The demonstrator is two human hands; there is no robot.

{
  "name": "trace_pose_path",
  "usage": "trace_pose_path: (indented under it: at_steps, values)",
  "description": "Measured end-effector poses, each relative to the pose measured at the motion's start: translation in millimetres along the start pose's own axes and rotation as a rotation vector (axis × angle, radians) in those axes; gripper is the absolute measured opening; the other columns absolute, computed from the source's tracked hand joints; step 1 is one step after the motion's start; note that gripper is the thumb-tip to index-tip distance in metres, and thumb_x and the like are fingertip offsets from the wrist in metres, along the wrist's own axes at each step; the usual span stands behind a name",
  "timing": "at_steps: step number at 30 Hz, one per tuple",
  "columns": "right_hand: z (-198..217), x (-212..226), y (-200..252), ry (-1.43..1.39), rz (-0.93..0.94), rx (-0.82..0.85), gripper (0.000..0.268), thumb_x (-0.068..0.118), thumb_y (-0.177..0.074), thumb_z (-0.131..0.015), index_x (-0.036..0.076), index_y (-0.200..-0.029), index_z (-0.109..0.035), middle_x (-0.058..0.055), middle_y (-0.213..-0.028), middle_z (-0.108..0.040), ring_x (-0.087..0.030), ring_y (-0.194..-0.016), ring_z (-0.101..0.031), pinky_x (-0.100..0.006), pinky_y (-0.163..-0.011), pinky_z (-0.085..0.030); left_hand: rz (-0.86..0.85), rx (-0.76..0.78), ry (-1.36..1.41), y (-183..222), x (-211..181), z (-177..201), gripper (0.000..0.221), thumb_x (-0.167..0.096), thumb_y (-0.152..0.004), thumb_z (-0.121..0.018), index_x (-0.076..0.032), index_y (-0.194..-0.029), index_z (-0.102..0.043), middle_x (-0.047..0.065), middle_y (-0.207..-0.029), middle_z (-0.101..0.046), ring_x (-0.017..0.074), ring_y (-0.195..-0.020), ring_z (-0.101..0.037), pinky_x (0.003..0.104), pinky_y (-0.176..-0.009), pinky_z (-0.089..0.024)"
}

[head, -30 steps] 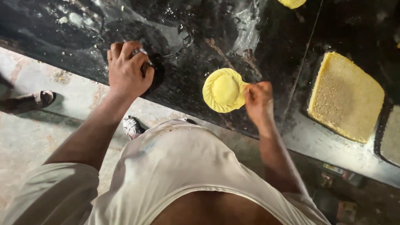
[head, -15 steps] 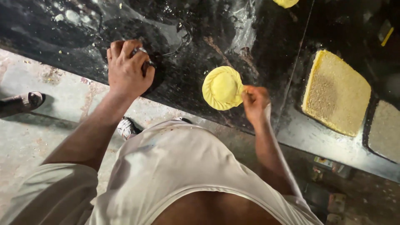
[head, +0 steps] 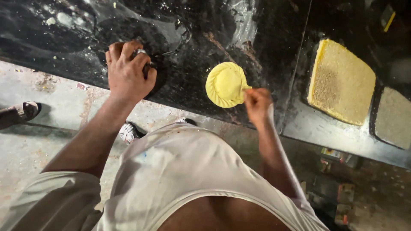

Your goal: Crimp edges of circular dough pieces on a bakery workstation.

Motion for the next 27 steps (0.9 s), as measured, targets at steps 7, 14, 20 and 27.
trace_pose_path:
  at_steps: [7,14,20,27]
  values:
    - [-27,-41,3,-0.303,-0.383,0.141,0.025,0.02,-0.095,-0.072,0.004,-0.114,-0.072,-0.005,-0.092,-0.076,-0.016,-0.078,-0.073,-0.031,-0.07,-0.057,0.001,0.021,-0.011,-2,1,-1,0.012,-0.019,-0.082,-0.075,-0.01,-0.088,-0.07,0.005,-0.131,-0.058,0.0365,-0.126,-0.048,0.052,-0.108,-0.042]
    - [1,40,17,0.418,0.26,0.024,0.031,0.022,-0.087,-0.075,0.012,-0.116,-0.07,-0.016,-0.111,-0.066,-0.033,-0.091,-0.068,-0.038,-0.078,-0.058,-0.009,0.025,0.019,-3,-4,-1,0.011,-0.018,-0.085,-0.076,-0.009,-0.089,-0.071,0.005,-0.132,-0.058,0.0359,-0.129,-0.048,0.051,-0.108,-0.041]
    - [-14,-23,5,-0.245,-0.727,0.257,0.036,0.019,-0.087,-0.079,0.006,-0.117,-0.065,-0.016,-0.097,-0.07,-0.021,-0.072,-0.066,-0.038,-0.06,-0.054,0.009,0.025,0.017,-1,3,2,0.012,-0.018,-0.082,-0.074,-0.009,-0.09,-0.072,0.007,-0.132,-0.058,0.0381,-0.128,-0.048,0.052,-0.105,-0.04]
    - [-2,58,32,0.168,0.021,0.055,0.03,0.013,-0.093,-0.077,0.002,-0.12,-0.071,-0.022,-0.116,-0.065,-0.038,-0.106,-0.062,-0.047,-0.089,-0.052,-0.009,-0.005,0.079,-4,0,8,0.013,-0.016,-0.083,-0.075,-0.01,-0.093,-0.071,0.006,-0.13,-0.058,0.0371,-0.125,-0.049,0.052,-0.106,-0.041]
Point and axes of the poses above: each hand's wrist, its own y-axis away from the middle knuckle, its own z-axis out of the back of the hand, x = y × z, the point moved 7 cm from there along -y, towards the middle knuckle
